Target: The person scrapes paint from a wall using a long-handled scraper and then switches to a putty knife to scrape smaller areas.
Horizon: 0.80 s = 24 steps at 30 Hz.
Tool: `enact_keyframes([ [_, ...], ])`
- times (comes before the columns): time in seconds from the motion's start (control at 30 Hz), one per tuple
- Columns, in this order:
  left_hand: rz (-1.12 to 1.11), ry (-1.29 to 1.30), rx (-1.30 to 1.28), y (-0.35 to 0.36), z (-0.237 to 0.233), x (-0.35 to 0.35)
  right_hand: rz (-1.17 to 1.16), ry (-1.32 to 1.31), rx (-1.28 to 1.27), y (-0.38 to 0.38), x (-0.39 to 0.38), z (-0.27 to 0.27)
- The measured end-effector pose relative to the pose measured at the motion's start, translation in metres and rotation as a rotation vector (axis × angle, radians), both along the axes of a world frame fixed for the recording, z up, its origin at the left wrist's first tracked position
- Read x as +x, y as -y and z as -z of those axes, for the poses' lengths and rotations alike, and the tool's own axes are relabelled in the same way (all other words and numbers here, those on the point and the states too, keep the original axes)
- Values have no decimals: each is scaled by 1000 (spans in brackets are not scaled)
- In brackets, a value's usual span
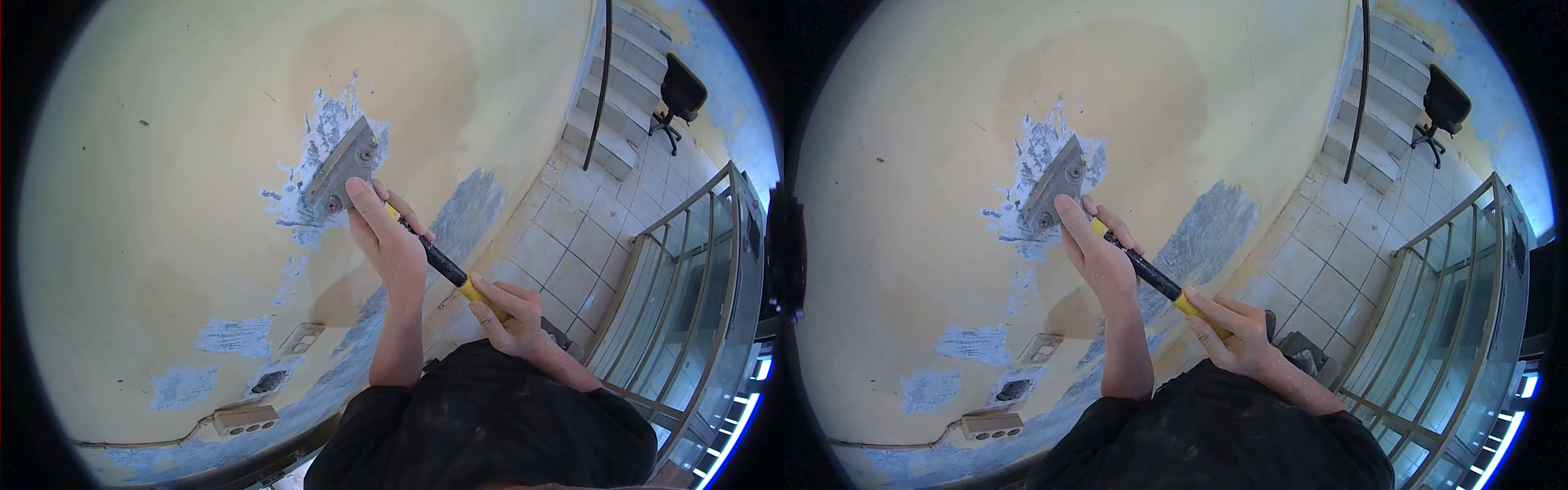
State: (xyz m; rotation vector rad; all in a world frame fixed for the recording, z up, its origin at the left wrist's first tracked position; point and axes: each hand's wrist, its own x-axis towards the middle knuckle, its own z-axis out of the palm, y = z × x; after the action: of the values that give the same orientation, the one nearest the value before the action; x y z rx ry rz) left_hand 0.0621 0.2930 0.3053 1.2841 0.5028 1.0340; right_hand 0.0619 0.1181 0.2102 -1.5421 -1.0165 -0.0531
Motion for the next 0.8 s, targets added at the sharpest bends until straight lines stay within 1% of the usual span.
enact_keyframes([
  [0.4,-9,25,1,0,-5,7,-32,-9,20,-1,10,2],
  [0.63,-6,11,34,0,-8,13,-22,42,44,-6,20,5],
  [0.7,-6,60,40,-2,-11,18,-11,67,60,-8,24,2],
  [0.8,-20,49,9,6,-22,21,-6,58,72,-5,25,-7],
])
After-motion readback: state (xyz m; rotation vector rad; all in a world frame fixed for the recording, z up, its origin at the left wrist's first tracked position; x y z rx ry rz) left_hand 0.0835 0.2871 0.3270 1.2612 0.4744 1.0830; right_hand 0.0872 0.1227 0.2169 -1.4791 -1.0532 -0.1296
